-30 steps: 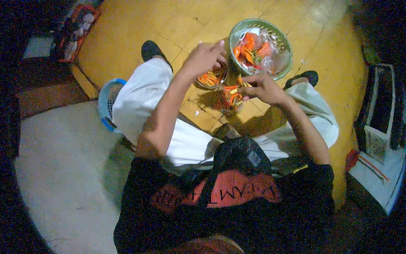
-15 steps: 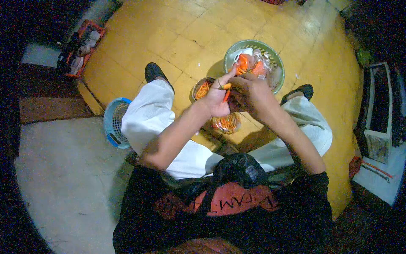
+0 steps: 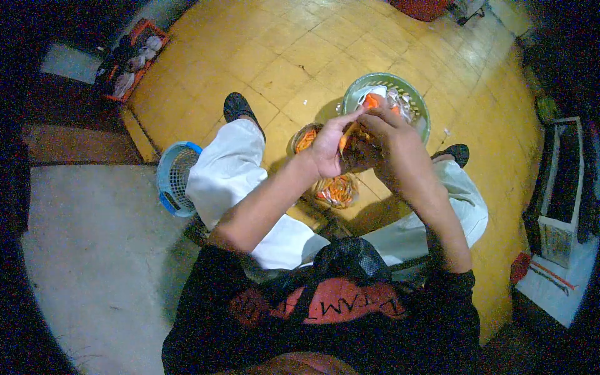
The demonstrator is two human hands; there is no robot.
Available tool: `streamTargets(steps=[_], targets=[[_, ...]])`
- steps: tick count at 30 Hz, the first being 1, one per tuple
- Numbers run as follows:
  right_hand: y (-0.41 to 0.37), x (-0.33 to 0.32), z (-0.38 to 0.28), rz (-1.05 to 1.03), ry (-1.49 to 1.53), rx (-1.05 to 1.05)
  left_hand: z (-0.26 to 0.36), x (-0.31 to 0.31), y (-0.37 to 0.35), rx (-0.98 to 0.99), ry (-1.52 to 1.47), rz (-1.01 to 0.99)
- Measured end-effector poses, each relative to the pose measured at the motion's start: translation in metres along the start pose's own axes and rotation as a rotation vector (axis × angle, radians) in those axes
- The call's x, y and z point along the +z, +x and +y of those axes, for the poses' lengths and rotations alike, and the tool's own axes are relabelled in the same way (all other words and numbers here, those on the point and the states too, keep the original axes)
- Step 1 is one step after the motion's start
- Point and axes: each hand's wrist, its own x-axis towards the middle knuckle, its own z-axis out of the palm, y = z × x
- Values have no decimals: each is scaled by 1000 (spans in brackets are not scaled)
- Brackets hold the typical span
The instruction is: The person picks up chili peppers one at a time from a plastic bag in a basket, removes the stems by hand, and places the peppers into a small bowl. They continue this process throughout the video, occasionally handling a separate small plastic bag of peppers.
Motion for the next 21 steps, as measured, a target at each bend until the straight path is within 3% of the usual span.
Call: streamTargets(steps=[3, 5, 9, 11, 16, 21], targets=[[0, 0, 4, 0, 18, 47, -3, -5, 5, -15, 17, -10], [-2, 3, 6, 46, -122, -107, -6, -4, 3, 72, -73, -50], [-2, 2, 9, 78, -30, -87, -7, -7, 8, 54, -37, 2], [-1, -6, 13, 68, -160, -323, -6, 3, 7, 60, -15, 41], [-6, 11, 12, 32, -370, -393, -4, 3, 8, 21, 17, 119], [-5, 9, 21, 58, -431, -490, -4, -1, 9, 48, 102, 8]])
